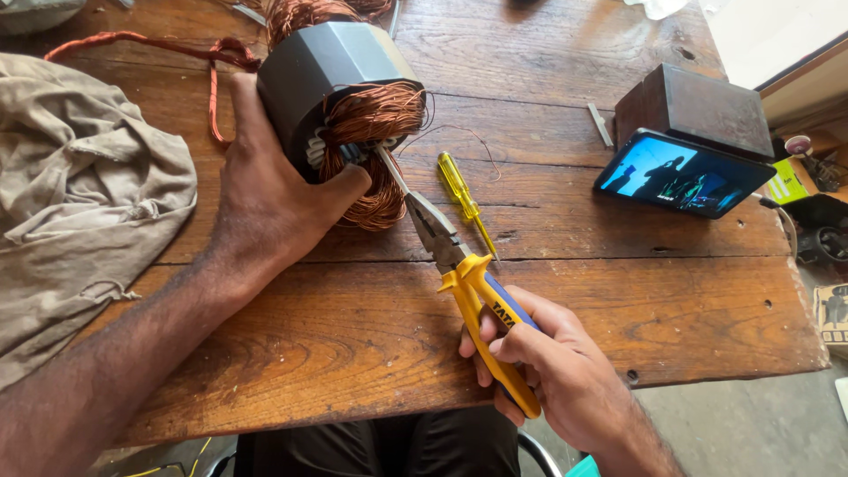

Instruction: The person uses a screwdriver and pliers to adjust and manipulate copper wires on a cylindrical electrical component. They repeatedly insert the screwdriver into the component's slots and use pliers to pull or reposition wires. The task continues without a visible final state.

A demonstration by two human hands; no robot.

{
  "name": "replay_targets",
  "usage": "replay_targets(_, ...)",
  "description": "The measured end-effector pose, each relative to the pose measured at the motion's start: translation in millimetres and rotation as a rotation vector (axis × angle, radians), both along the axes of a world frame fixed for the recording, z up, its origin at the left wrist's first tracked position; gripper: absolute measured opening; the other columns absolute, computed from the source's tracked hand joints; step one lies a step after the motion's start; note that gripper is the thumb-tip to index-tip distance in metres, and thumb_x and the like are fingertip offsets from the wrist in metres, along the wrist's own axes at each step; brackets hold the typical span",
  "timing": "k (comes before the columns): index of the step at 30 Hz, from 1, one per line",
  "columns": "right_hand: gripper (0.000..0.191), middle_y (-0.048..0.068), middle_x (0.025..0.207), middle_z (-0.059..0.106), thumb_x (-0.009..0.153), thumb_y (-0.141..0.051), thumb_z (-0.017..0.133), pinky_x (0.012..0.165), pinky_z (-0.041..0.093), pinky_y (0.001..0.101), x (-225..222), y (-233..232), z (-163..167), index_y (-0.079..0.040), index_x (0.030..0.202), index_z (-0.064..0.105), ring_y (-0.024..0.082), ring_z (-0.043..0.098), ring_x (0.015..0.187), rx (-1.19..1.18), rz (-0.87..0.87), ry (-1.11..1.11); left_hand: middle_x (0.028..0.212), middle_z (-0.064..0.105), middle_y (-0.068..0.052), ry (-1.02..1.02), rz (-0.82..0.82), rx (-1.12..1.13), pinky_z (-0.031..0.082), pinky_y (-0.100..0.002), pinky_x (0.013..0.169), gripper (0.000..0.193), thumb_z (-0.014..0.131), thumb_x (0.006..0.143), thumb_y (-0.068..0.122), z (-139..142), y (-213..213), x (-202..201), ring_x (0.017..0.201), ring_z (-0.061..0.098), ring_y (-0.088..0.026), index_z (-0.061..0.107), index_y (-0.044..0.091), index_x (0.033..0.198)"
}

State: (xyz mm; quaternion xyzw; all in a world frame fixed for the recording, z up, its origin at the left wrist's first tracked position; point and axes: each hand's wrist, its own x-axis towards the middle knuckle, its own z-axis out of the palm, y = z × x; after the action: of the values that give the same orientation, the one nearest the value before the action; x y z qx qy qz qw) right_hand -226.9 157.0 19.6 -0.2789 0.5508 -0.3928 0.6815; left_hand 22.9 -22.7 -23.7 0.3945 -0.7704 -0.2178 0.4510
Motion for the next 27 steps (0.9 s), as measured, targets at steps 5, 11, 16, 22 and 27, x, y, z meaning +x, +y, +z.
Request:
replay_targets(5, 0.018, 0.018, 0.094, 0.068, 0.081, -0.004, 0.055, 0.043, 0.049, 0.0305, -0.2, 0.4, -1.6, 0.0, 0.098, 0.057, 0.019, 0.062, 0.069, 0.012, -0.009, -0.012, 0.125, 0.059, -0.028, 0.008, -0.013, 0.046, 0.066, -0.04, 0.086, 0.083, 0.085, 0.089, 0.015, 0.2, 0.3, 1.3, 0.108, 0.075, -0.036, 0.019, 0.001, 0.138)
replay_targets(11, 0.017, 0.018, 0.094, 0.067, 0.081, -0.004, 0.055, 0.043, 0.048, 0.0302, -0.5, 0.6, -1.7, 0.0, 0.098, 0.057, 0.019, 0.062, 0.069, 0.011, -0.007, -0.02, 0.125, 0.059, -0.028, 0.01, -0.024, 0.049, 0.066, -0.04, 0.085, 0.083, 0.084, 0.089, 0.015, 1.3, 0.3, 1.1, 0.108, 0.076, -0.036, 0.019, 0.001, 0.139)
replay_targets(16, 0.016, 0.018, 0.093, 0.067, 0.082, -0.004, 0.055, 0.043, 0.048, 0.0302, -0.4, -0.2, -0.7, 0.0, 0.097, 0.057, 0.019, 0.062, 0.068, 0.006, -0.004, -0.014, 0.127, 0.058, -0.027, 0.019, -0.02, 0.078, 0.066, -0.04, 0.085, 0.083, 0.084, 0.089, 0.016, 2.3, 0.9, 0.7, 0.11, 0.075, -0.035, 0.019, 0.001, 0.139)
replay_targets(22, 0.014, 0.017, 0.093, 0.067, 0.082, -0.004, 0.055, 0.042, 0.047, 0.0301, 0.4, -0.1, -0.2, -0.001, 0.096, 0.057, 0.018, 0.061, 0.067, 0.016, -0.008, -0.003, 0.128, 0.058, -0.026, 0.013, -0.01, 0.049, 0.065, -0.041, 0.089, 0.085, 0.085, 0.089, 0.015, 3.0, 2.0, 0.7, 0.113, 0.074, -0.036, 0.019, 0.002, 0.14)
replay_targets(27, 0.013, 0.018, 0.092, 0.068, 0.082, -0.004, 0.055, 0.043, 0.048, 0.0304, 0.2, 0.0, -0.9, -0.001, 0.096, 0.057, 0.019, 0.061, 0.067, 0.012, -0.009, 0.001, 0.128, 0.059, -0.025, -0.006, 0.001, 0.047, 0.065, -0.041, 0.092, 0.083, 0.086, 0.09, 0.016, 1.9, 2.1, -0.2, 0.113, 0.075, -0.035, 0.019, 0.003, 0.139)
